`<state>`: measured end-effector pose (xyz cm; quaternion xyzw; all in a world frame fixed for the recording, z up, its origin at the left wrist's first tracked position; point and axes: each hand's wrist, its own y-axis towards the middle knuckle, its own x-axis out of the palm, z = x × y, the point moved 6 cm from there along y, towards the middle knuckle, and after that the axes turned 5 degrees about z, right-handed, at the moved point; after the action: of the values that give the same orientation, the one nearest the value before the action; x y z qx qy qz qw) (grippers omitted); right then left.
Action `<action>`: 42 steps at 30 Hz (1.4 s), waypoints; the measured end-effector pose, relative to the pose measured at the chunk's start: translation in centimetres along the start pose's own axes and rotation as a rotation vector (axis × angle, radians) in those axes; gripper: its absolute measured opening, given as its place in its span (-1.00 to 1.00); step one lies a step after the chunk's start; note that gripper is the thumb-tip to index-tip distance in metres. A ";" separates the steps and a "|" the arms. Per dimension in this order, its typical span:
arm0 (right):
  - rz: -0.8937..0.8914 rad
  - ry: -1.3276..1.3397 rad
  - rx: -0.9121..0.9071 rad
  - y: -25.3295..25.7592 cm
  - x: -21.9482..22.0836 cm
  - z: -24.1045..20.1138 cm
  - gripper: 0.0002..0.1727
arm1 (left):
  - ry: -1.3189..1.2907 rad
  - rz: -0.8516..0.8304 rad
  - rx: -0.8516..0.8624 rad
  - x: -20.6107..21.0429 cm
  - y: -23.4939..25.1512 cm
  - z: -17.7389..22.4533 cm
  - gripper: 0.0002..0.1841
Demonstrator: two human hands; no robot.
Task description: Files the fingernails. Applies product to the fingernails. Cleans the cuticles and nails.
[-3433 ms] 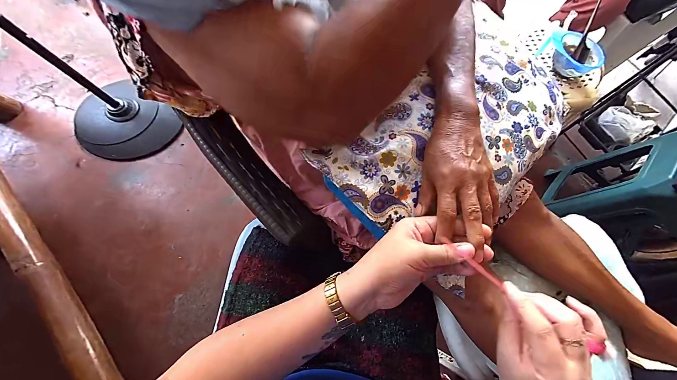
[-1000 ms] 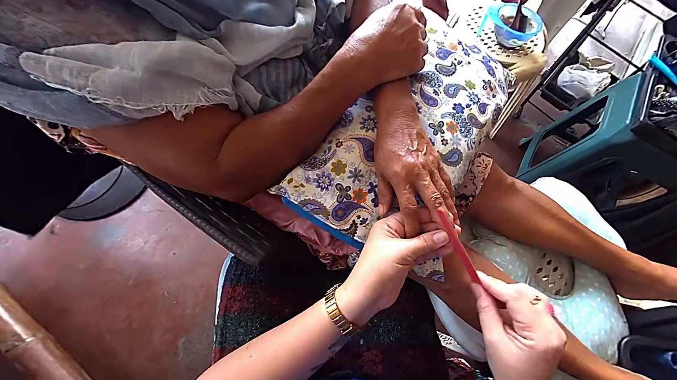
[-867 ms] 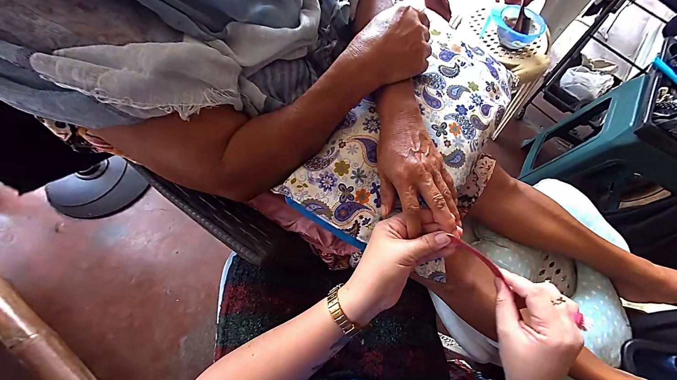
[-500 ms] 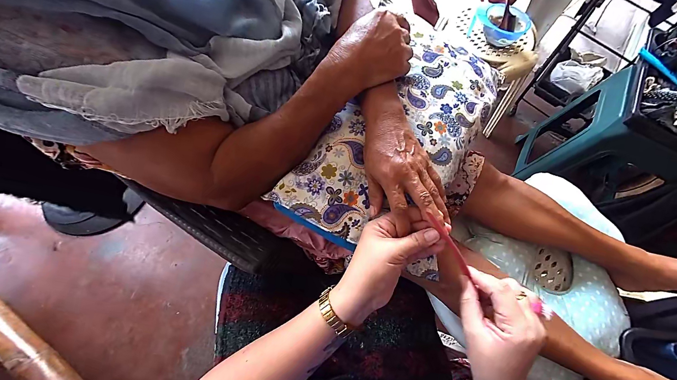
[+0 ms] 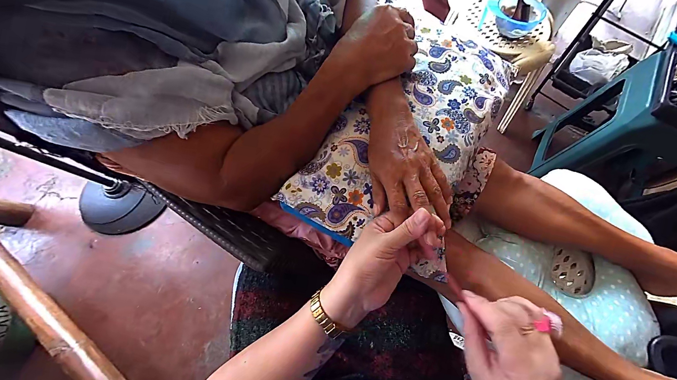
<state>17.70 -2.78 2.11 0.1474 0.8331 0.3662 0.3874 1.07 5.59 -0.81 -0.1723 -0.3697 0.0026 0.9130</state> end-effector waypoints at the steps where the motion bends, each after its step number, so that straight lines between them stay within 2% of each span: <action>1: 0.007 -0.044 -0.028 -0.1 0.5 -0.1 -0.83 | -0.005 0.008 -0.007 -0.1 0.0 0.0 -0.75; 3: 0.030 -0.214 0.021 -0.1 0.2 2.1 -0.83 | -0.008 0.016 -0.032 -0.2 0.0 0.1 -0.75; 6: 0.180 -0.309 0.119 0.2 -2.5 5.4 -0.83 | -0.016 -0.007 -0.057 -0.1 0.0 0.2 -0.73; 8: 0.211 -0.262 0.027 0.1 -3.0 4.5 -0.83 | -0.026 -0.011 -0.065 0.0 0.1 0.1 -0.72; 11: 0.137 -0.097 -0.104 -0.7 -1.0 1.9 -0.88 | -0.058 -0.011 -0.069 0.2 0.2 -0.1 -0.74; 13: 0.149 -0.061 -0.137 -0.8 0.2 1.5 -0.88 | -0.063 0.001 -0.076 0.3 0.2 -0.1 -0.74; 17: 0.239 -0.113 -0.133 -1.1 -0.4 3.2 -0.87 | -0.033 -0.022 -0.074 0.2 0.2 -0.1 -0.73; 23: 0.213 -0.010 -0.226 -1.0 1.3 1.6 -0.89 | -0.048 -0.013 -0.072 0.2 0.2 -0.2 -0.73; 28: 0.272 -0.094 -0.225 -0.2 0.6 3.4 -0.88 | -0.040 -0.015 -0.073 0.0 0.2 -0.1 -0.74; 33: 0.277 -0.053 -0.249 0.8 2.9 1.8 -0.90 | -0.037 -0.008 -0.063 0.2 0.3 -0.4 -0.73; 37: 0.321 -0.131 -0.218 0.7 1.4 4.8 -0.85 | -0.023 0.002 -0.076 0.2 0.3 -0.3 -0.76; 42: 0.292 -0.063 -0.207 0.6 3.5 2.1 -0.88 | -0.001 -0.005 -0.054 0.2 0.5 -0.6 -0.75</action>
<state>16.99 0.50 -0.25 0.2374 0.7482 0.4977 0.3690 1.63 5.94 -1.26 -0.1958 -0.3704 -0.0095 0.9080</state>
